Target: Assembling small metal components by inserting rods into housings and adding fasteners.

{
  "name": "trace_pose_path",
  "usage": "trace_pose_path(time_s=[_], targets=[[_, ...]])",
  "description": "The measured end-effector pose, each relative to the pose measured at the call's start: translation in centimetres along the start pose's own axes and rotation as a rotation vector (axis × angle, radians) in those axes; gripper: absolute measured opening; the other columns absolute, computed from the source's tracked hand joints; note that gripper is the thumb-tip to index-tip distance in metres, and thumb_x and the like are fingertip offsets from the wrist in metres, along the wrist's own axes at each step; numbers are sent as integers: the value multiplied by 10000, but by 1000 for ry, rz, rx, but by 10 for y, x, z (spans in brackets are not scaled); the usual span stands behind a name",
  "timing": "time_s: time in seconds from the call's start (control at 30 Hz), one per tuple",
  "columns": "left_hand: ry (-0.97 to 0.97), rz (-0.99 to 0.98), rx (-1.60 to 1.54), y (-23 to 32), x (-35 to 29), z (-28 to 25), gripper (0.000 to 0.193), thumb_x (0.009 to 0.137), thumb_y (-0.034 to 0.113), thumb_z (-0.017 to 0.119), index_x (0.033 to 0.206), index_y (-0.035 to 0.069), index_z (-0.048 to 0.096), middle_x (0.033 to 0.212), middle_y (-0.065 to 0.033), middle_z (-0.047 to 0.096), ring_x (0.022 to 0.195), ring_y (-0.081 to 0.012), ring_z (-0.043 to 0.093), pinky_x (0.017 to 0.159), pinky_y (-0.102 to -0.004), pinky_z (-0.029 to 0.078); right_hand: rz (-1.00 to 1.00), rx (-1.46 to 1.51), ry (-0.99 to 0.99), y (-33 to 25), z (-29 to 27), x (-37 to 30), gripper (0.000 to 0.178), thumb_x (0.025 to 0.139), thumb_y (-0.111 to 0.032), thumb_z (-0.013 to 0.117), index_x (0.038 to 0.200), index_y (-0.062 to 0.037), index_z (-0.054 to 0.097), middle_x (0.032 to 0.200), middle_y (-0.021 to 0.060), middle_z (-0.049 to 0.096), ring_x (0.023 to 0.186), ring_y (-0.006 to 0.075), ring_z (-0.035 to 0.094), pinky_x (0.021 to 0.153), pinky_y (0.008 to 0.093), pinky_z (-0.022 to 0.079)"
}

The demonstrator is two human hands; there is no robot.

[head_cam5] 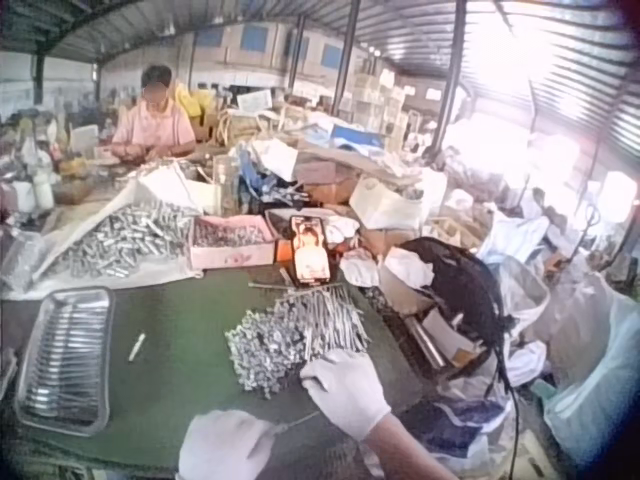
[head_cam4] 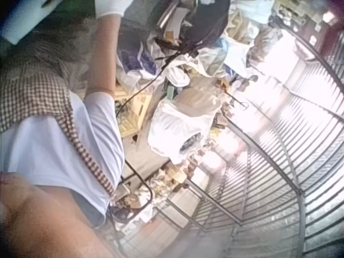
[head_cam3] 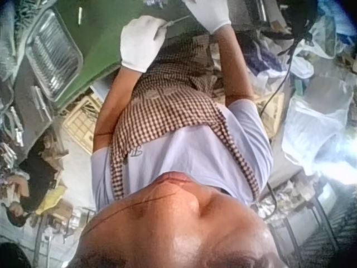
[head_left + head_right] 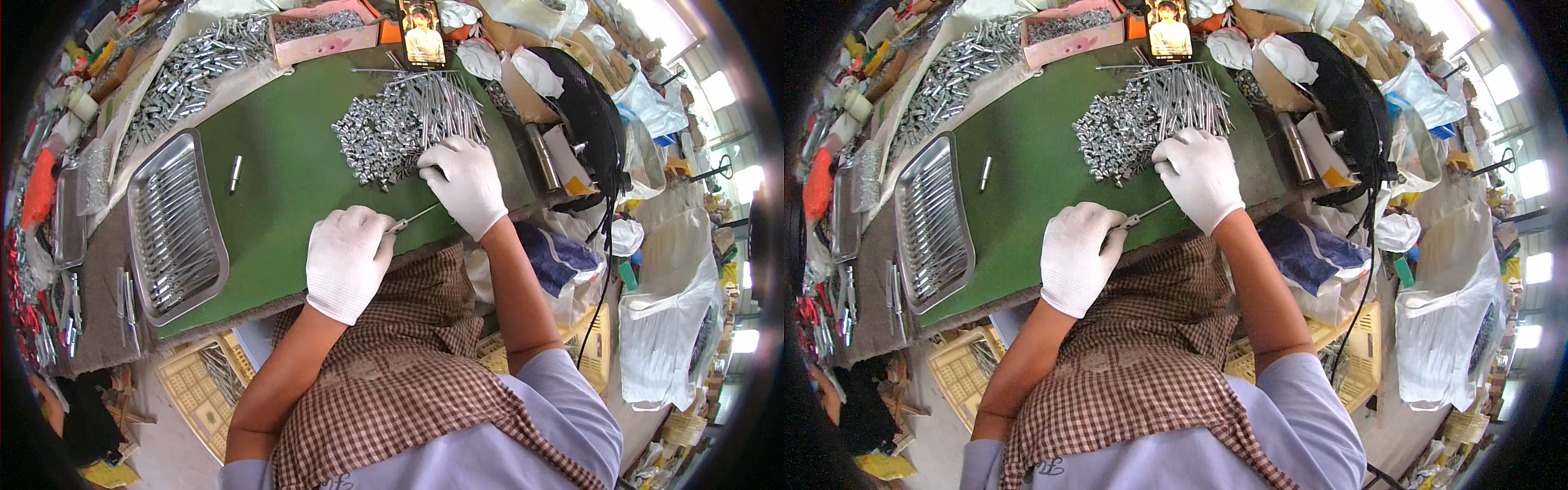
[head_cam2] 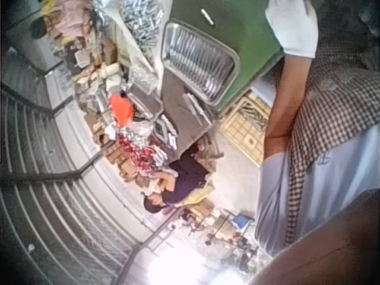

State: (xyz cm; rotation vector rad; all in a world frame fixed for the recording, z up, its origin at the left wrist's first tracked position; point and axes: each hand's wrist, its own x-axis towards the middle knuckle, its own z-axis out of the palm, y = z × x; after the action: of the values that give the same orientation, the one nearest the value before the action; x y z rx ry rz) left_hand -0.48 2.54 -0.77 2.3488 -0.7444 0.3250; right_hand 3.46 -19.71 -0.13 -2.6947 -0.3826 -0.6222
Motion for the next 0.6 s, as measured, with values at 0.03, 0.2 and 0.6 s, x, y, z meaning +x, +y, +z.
trace_pose_path(time_s=[0.03,0.2,0.6], targets=[[-2,-2,0,0,0,0,87,794,119,739,879,110,718,852,-80,642,801,-314,625,752,-438,480,-31,-28,-36,1,-2,1,28,837,-180,687,851,-167,708,841,57,639,856,311,643,786,443,486],[12,7,-21,-1,-1,1,92,796,114,736,884,108,713,847,-82,635,796,-319,620,748,-444,478,-74,-165,-140,-12,-11,-3,86,869,-141,641,946,-140,681,895,70,654,914,309,638,802,447,488],[12,17,-9,0,0,0,109,798,108,728,904,100,701,859,-93,631,813,-324,618,742,-441,471,-10,377,-164,-39,-28,-27,231,788,-45,714,1014,-77,679,920,61,730,897,293,690,893,398,499]])
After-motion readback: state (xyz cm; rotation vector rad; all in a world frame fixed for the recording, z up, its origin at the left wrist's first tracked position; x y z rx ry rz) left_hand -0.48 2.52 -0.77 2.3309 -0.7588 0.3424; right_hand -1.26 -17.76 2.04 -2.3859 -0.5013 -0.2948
